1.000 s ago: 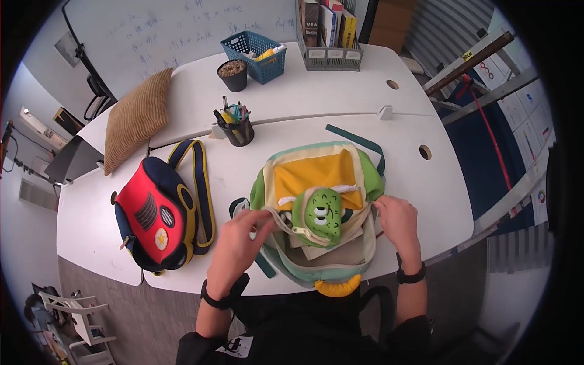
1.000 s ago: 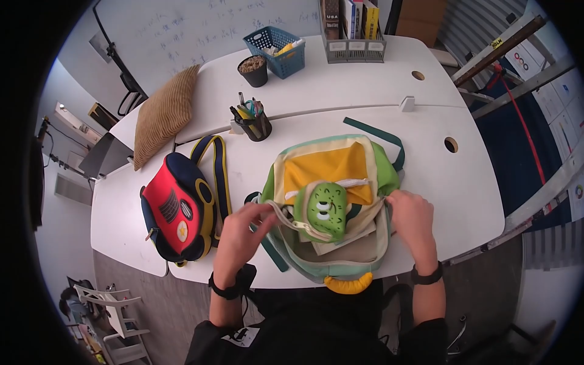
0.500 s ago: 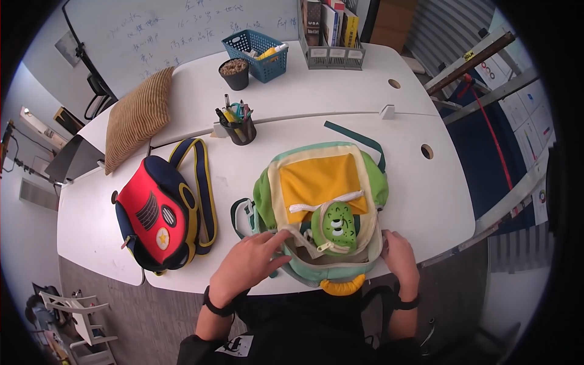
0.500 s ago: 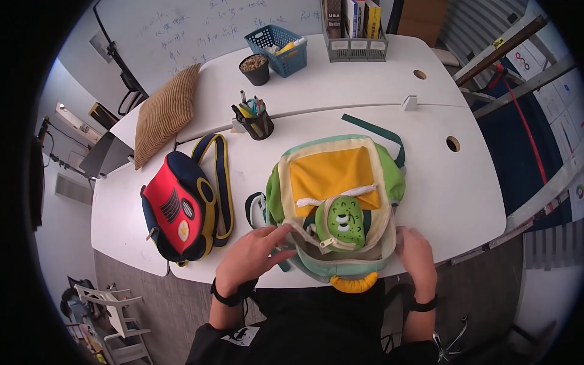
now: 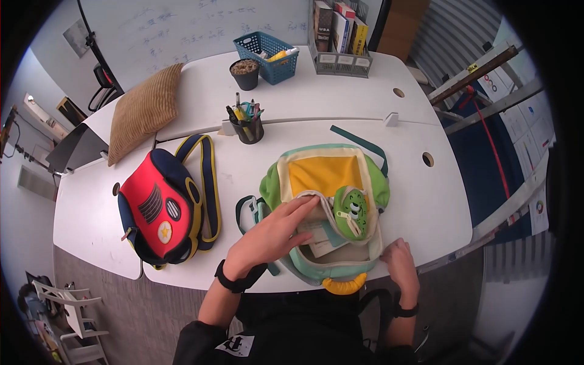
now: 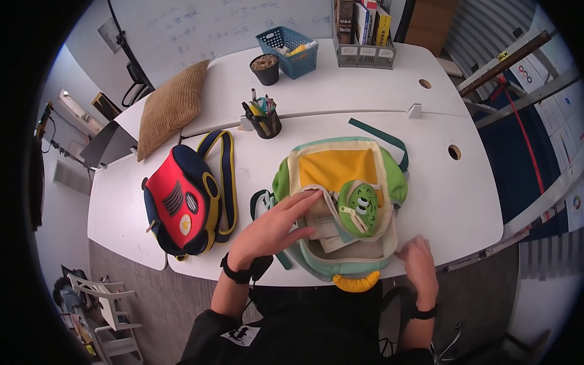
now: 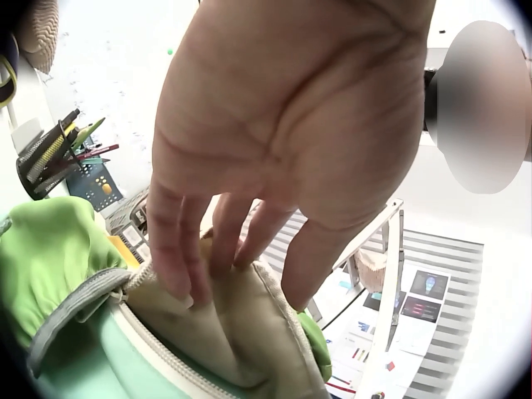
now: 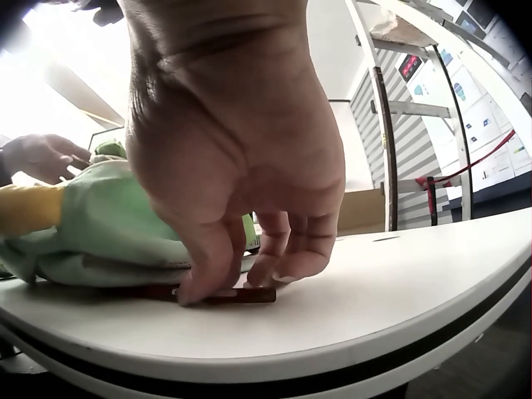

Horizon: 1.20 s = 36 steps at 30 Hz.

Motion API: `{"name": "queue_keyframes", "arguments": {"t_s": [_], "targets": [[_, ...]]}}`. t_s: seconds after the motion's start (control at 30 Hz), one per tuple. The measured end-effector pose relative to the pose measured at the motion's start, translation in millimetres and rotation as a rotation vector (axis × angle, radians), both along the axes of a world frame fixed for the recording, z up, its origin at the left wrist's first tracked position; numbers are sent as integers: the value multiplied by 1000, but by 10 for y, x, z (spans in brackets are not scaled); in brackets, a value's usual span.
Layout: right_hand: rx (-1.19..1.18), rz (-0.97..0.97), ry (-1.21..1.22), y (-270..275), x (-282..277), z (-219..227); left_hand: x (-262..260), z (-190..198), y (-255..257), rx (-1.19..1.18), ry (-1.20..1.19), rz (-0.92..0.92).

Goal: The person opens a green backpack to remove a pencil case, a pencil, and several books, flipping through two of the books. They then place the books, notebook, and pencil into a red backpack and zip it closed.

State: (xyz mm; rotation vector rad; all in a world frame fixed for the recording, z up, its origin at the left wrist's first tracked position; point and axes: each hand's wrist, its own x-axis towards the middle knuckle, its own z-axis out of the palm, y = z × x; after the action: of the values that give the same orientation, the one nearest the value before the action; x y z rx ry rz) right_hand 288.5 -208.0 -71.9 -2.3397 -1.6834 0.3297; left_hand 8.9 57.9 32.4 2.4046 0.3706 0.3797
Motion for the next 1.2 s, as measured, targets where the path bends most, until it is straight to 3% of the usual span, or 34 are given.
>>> {"name": "queue_keyframes", "arguments": {"t_s": [0.2,0.33,0.4,0.5,0.57,0.7,0.8,0.9,1.0,1.1,1.2], "targets": [[-133,-335,92,-317,-14,528,77,-226,19,27,49,65],[-14,-540,122,-722,219,901,98,-342,98,14,40,71],[216,-669,254,-824,246,1045,99,-277,99,-59,53,83],[509,-586,397,-585,-16,1266,107,-187,43,-43,37,127],[511,-486,520,-227,-323,1306,111,-98,-23,-21,43,153],[224,-138,668,503,-888,1100,40,29,-174,6,52,181],[195,74,620,758,-1085,861,-96,13,-231,0,81,191],[335,146,451,850,-1094,682,-183,77,-289,-25,177,242],[237,58,541,874,-1064,729,-283,-70,-354,8,110,280],[438,109,312,917,-1074,639,-289,-205,-419,-7,86,285],[442,98,253,1009,-1075,785,-256,-292,-452,2,104,294]]}}
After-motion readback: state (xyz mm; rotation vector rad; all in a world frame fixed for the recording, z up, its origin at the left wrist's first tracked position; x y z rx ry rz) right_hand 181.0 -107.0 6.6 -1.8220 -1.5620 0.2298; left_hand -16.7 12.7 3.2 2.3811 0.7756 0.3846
